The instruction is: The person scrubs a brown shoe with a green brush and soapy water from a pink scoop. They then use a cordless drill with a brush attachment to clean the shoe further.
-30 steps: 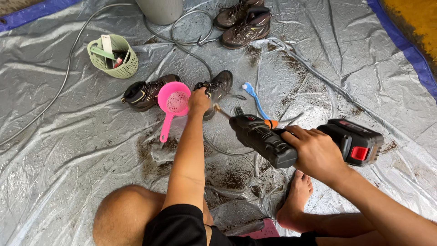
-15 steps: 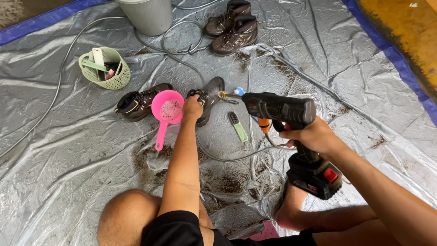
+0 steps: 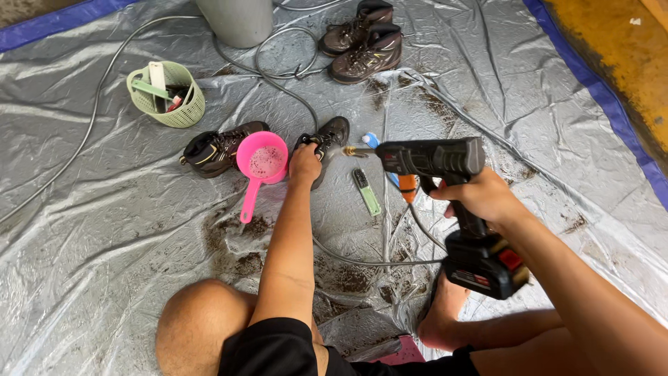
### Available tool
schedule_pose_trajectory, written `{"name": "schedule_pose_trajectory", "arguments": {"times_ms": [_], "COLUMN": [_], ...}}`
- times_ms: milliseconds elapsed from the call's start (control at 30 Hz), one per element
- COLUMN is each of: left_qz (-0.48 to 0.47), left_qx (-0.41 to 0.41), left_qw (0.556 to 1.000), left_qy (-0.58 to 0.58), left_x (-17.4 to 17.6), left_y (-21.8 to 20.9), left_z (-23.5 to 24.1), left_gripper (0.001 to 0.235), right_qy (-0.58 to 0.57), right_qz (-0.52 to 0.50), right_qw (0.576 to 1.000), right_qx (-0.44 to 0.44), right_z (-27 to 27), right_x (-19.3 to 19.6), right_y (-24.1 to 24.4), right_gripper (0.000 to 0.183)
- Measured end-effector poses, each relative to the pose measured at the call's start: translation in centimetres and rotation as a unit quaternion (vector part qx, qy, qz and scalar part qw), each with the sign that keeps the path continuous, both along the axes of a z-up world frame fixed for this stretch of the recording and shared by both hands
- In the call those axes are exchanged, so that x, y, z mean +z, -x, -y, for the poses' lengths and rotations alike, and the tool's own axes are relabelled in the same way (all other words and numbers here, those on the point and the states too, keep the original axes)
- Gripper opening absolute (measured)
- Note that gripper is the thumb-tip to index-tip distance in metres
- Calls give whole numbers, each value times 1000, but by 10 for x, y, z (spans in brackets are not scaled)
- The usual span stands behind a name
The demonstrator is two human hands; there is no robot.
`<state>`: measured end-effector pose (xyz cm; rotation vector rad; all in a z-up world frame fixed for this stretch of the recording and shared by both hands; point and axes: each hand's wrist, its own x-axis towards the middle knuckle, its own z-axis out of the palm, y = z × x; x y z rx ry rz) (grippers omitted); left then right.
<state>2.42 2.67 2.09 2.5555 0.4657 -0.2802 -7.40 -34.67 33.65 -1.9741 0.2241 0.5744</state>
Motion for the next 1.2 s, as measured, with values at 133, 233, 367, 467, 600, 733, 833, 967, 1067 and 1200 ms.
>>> {"name": "schedule_pose_trajectory", "arguments": {"times_ms": [133,233,367,467,600,733,833,967,1067,1200], "left_qz": [4,-11,-2,9,-3,3,-1,-6,-6,11], "left_qx": [-1,5,13,11,8,6,0,-7,-9,-25], "left_qw": [1000,1000,1000,999,999,999,999,1000,1000,1000], "left_qy": [2,11,27,38,31,43,32,14,3,6], "left_x": [5,10,12,26,38,43,22,38,24,13], "left_y": [2,4,14,7,14,15,12,20,12,12], "left_z": [-2,-7,-14,-14,-12,-11,-16,-7,-10,-7], "left_gripper": [39,39,41,41,42,43,45,54,55,38], "right_qy": [-37,-46,-51,-57,-71,-62,-45,-46,-31,4], "right_qz": [-10,-19,-23,-31,-11,-31,-35,6,3,34], "right_qw": [999,999,998,998,997,998,998,998,999,998], "right_qx": [1,2,-12,-5,-29,-5,-7,-45,-44,-45], "right_z": [-10,-15,-5,-2,14,10,14,28,27,43], "right_x": [22,34,24,30,-15,9,2,-7,5,-22], "right_y": [1,5,9,8,-4,-3,-6,-14,-17,-28], "right_gripper": [23,22,21,22,19,21,21,19,19,16]}}
